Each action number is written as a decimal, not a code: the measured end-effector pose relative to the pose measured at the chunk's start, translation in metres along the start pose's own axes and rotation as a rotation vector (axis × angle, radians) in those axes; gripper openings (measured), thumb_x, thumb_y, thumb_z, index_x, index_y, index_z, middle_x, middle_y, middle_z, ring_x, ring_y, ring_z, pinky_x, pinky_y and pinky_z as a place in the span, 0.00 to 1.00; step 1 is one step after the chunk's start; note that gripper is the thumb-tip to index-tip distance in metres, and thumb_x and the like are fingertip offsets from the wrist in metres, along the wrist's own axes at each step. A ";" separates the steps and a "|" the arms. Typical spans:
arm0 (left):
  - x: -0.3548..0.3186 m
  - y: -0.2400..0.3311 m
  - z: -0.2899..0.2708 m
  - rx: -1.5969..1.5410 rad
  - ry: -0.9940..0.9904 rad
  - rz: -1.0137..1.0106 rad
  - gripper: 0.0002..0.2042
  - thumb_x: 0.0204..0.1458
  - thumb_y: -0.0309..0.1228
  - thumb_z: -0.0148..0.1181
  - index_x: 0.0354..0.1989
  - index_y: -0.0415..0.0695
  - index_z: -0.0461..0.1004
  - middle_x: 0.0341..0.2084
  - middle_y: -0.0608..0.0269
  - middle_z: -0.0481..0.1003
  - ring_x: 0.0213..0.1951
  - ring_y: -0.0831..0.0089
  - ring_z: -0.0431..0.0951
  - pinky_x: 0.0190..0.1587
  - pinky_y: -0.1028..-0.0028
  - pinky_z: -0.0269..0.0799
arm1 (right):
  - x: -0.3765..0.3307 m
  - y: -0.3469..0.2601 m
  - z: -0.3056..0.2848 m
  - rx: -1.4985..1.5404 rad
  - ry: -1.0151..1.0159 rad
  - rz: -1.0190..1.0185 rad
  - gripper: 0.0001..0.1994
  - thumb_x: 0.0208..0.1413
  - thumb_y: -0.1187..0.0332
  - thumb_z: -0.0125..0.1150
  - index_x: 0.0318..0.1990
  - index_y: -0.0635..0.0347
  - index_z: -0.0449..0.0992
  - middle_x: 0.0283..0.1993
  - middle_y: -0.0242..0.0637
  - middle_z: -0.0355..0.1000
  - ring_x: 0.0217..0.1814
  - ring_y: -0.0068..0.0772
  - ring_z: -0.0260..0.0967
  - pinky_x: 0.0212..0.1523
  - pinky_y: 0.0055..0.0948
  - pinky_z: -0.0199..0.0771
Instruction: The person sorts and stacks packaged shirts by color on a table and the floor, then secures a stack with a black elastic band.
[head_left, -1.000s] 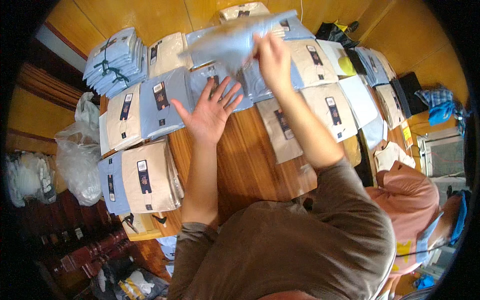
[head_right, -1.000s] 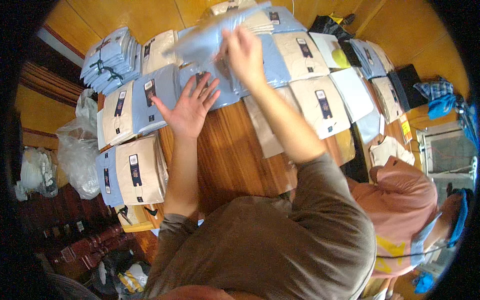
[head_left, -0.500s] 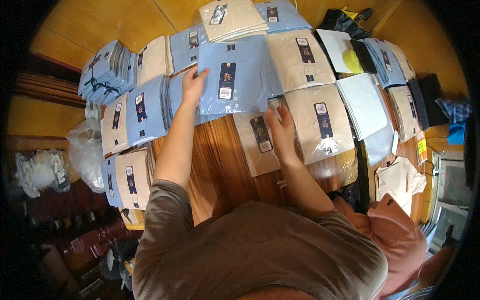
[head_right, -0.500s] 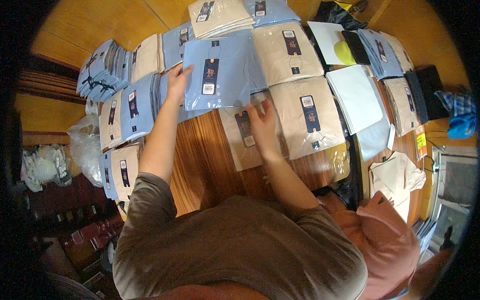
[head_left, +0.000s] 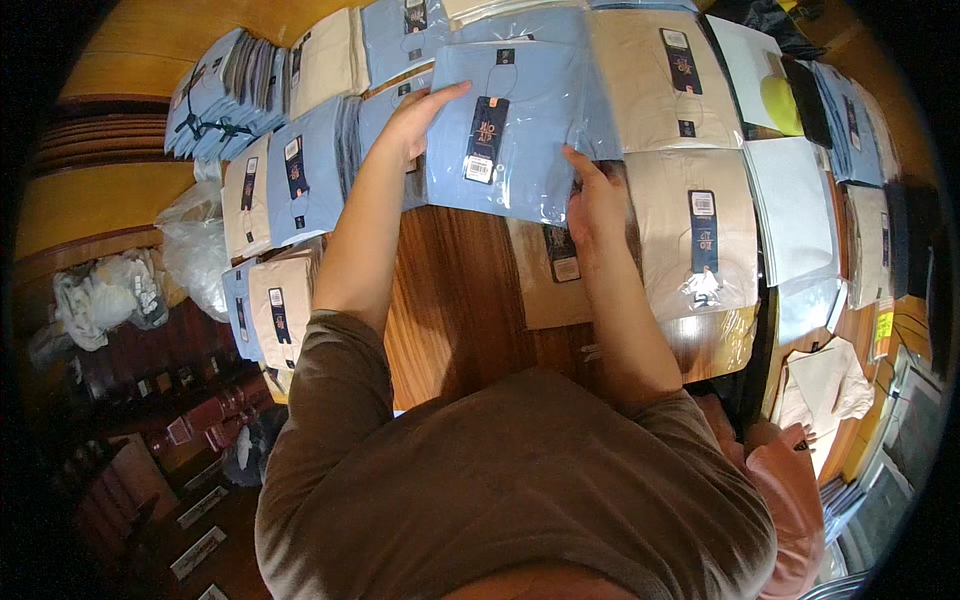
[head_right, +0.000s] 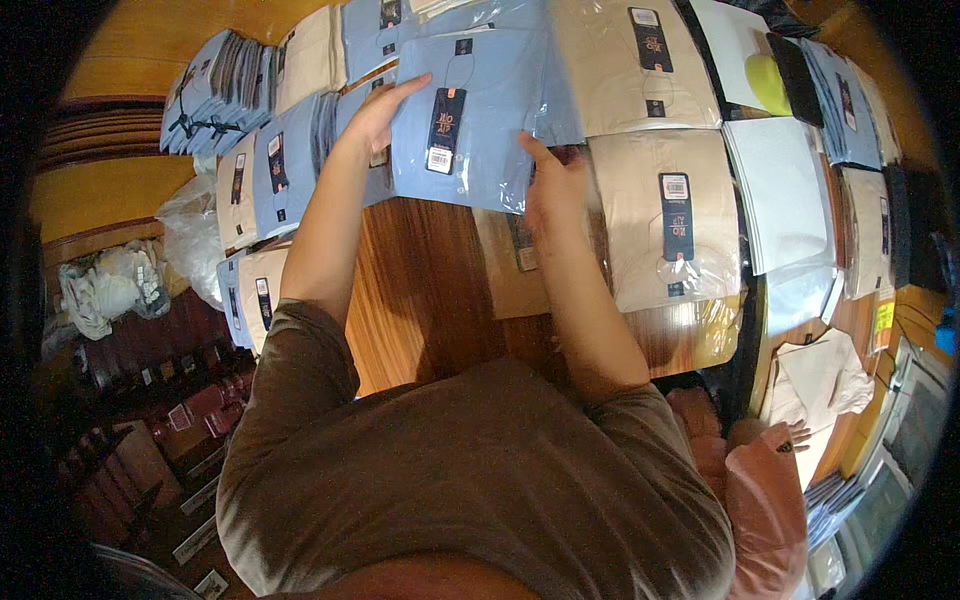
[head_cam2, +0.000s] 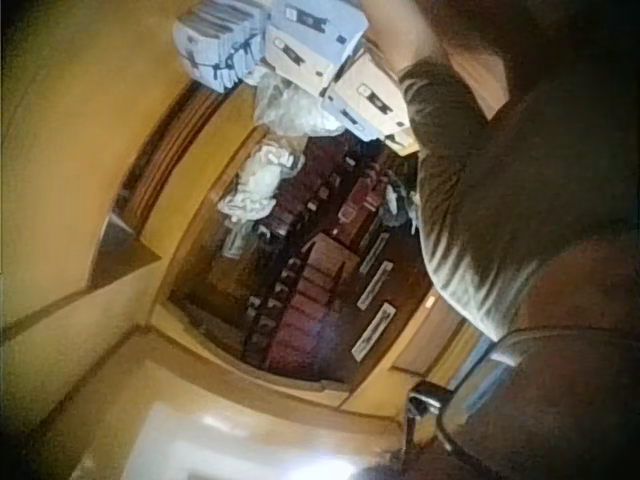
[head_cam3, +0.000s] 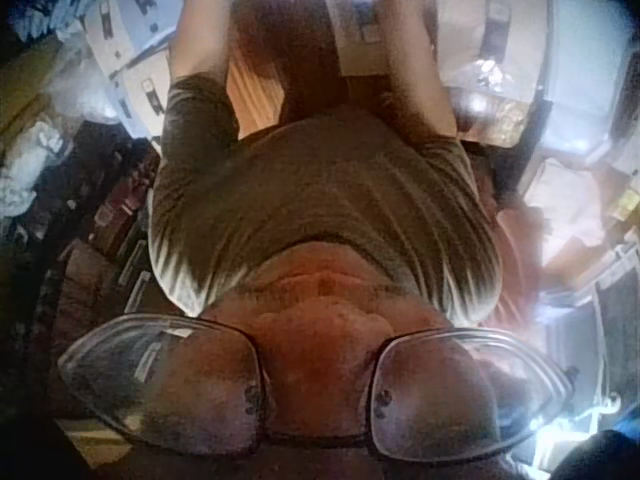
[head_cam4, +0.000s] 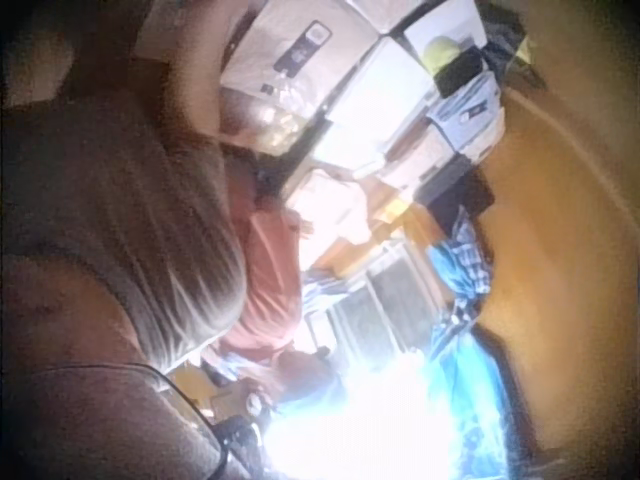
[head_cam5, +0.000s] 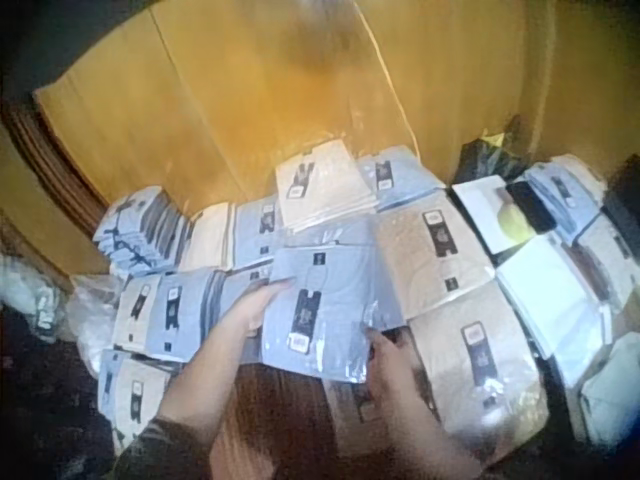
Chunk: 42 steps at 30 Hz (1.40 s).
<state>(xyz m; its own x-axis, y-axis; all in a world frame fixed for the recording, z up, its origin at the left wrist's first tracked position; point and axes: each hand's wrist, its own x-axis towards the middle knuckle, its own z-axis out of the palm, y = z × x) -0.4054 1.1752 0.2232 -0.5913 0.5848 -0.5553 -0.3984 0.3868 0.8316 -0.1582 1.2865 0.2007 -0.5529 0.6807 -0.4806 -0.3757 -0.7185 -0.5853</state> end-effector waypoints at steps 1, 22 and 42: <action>-0.001 0.002 0.002 0.013 0.012 -0.010 0.38 0.54 0.44 0.70 0.64 0.27 0.64 0.55 0.43 0.75 0.52 0.59 0.81 0.51 0.61 0.82 | 0.001 0.000 -0.002 -0.023 0.011 0.010 0.30 0.53 0.80 0.69 0.63 0.71 0.66 0.62 0.46 0.70 0.63 0.44 0.69 0.64 0.40 0.72; 0.013 0.012 -0.070 -0.164 -0.069 -0.127 0.28 0.58 0.48 0.65 0.59 0.40 0.74 0.52 0.55 0.79 0.50 0.65 0.81 0.54 0.65 0.77 | 0.015 0.004 0.001 -0.120 -0.030 0.030 0.37 0.61 0.42 0.63 0.65 0.66 0.66 0.56 0.42 0.72 0.53 0.35 0.74 0.53 0.34 0.74; 0.015 0.009 -0.032 -0.294 -0.267 -0.148 0.32 0.59 0.55 0.61 0.63 0.44 0.71 0.54 0.54 0.78 0.49 0.64 0.81 0.54 0.64 0.77 | 0.040 -0.018 0.049 -0.915 -0.275 -0.114 0.42 0.47 0.54 0.81 0.62 0.75 0.68 0.58 0.51 0.75 0.60 0.41 0.73 0.61 0.36 0.72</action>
<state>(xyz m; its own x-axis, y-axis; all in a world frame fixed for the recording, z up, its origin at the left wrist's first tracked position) -0.4403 1.1647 0.2223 -0.3262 0.7171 -0.6159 -0.6712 0.2831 0.6851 -0.2100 1.3201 0.2241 -0.7480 0.5983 -0.2872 0.2232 -0.1807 -0.9579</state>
